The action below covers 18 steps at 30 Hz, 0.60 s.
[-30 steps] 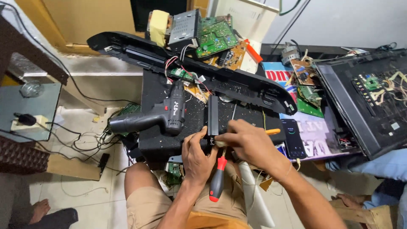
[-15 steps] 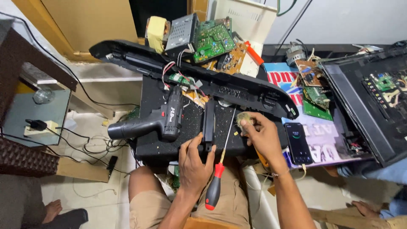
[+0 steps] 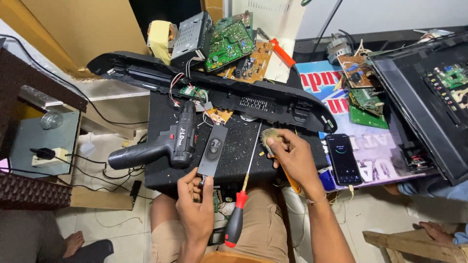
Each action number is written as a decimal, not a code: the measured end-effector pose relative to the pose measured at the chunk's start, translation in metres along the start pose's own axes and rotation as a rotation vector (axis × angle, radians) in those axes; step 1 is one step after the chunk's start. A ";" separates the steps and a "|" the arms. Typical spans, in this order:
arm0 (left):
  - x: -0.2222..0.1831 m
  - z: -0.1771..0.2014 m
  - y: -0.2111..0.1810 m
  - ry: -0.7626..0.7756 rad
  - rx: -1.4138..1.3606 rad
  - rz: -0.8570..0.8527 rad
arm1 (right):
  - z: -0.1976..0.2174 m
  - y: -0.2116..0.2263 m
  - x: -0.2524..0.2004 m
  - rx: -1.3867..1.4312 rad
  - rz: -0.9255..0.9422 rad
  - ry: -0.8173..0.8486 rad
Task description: Cleaning and reassembling the internal components and housing of a television using a brush and screwdriver.
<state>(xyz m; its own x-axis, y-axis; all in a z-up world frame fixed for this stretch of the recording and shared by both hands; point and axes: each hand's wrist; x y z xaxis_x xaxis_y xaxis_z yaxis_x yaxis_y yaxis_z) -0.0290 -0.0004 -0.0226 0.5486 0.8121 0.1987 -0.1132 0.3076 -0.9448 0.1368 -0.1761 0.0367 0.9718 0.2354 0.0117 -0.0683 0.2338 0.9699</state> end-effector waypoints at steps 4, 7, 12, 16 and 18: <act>-0.001 0.007 0.001 0.042 0.032 0.051 | 0.001 0.002 -0.001 -0.020 -0.015 0.003; -0.001 0.009 0.003 0.046 -0.030 0.089 | -0.001 0.001 -0.003 -0.030 0.000 -0.005; 0.000 0.012 0.000 0.069 -0.036 0.069 | -0.003 -0.002 -0.002 -0.001 -0.003 -0.022; 0.001 0.018 -0.003 0.087 0.055 0.032 | -0.003 -0.006 0.000 0.041 -0.011 -0.018; -0.001 0.020 0.000 0.052 0.080 -0.023 | -0.003 -0.007 0.000 0.037 0.003 -0.006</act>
<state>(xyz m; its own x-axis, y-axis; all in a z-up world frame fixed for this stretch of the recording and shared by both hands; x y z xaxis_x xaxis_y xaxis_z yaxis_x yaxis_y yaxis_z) -0.0462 0.0092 -0.0171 0.5937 0.7782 0.2047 -0.1646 0.3664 -0.9158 0.1371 -0.1751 0.0297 0.9730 0.2303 0.0158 -0.0629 0.1985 0.9781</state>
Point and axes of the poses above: each hand's wrist, its own x-axis towards the middle knuckle, its own z-axis out of the back of the hand, y = z × x, and after that the axes turned 6 degrees about -y, right-handed
